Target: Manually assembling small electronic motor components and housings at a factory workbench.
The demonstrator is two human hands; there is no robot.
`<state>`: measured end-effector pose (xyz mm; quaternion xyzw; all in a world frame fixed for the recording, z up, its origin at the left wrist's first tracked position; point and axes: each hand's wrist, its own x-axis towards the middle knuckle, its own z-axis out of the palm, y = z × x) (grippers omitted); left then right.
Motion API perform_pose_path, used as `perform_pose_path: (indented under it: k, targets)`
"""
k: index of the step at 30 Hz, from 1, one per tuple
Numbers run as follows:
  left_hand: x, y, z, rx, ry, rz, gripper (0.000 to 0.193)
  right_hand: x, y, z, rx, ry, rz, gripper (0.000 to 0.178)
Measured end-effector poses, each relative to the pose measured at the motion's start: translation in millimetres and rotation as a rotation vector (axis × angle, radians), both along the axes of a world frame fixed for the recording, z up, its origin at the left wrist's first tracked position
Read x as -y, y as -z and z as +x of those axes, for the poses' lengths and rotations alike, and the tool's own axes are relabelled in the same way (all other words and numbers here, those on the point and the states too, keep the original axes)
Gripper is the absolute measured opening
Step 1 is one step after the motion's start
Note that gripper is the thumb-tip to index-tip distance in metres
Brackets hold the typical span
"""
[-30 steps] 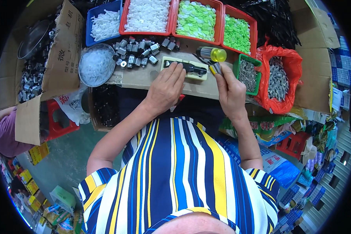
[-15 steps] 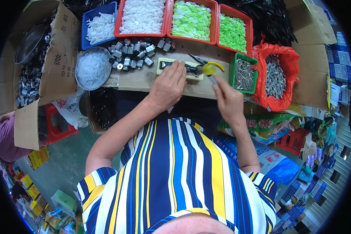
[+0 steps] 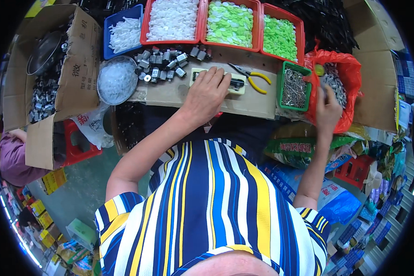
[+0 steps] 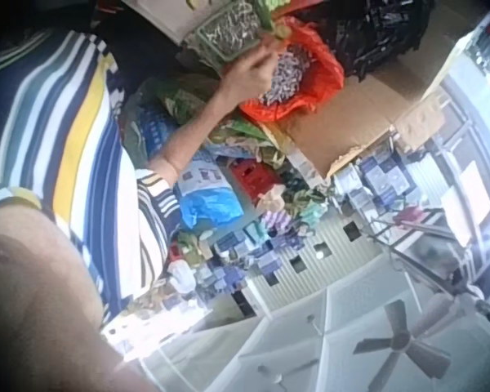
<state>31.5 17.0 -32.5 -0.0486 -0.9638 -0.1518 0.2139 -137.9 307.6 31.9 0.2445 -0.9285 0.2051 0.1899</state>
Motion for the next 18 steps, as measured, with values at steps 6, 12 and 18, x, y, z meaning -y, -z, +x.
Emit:
perform_pose_path:
  k: [6,12,18]
  targets:
    - [6,-19,-6,0.191,0.054,-0.031,0.044,-78,24,-83,-0.074,0.268,0.242,0.027]
    - [14,-30,-14,0.273,0.087,0.080,0.045,-50,4,-64,-0.286,0.177,0.331,0.025]
    - [47,-34,-17,0.117,0.058,0.675,0.037,61,1,36,0.057,-0.441,0.045,0.026]
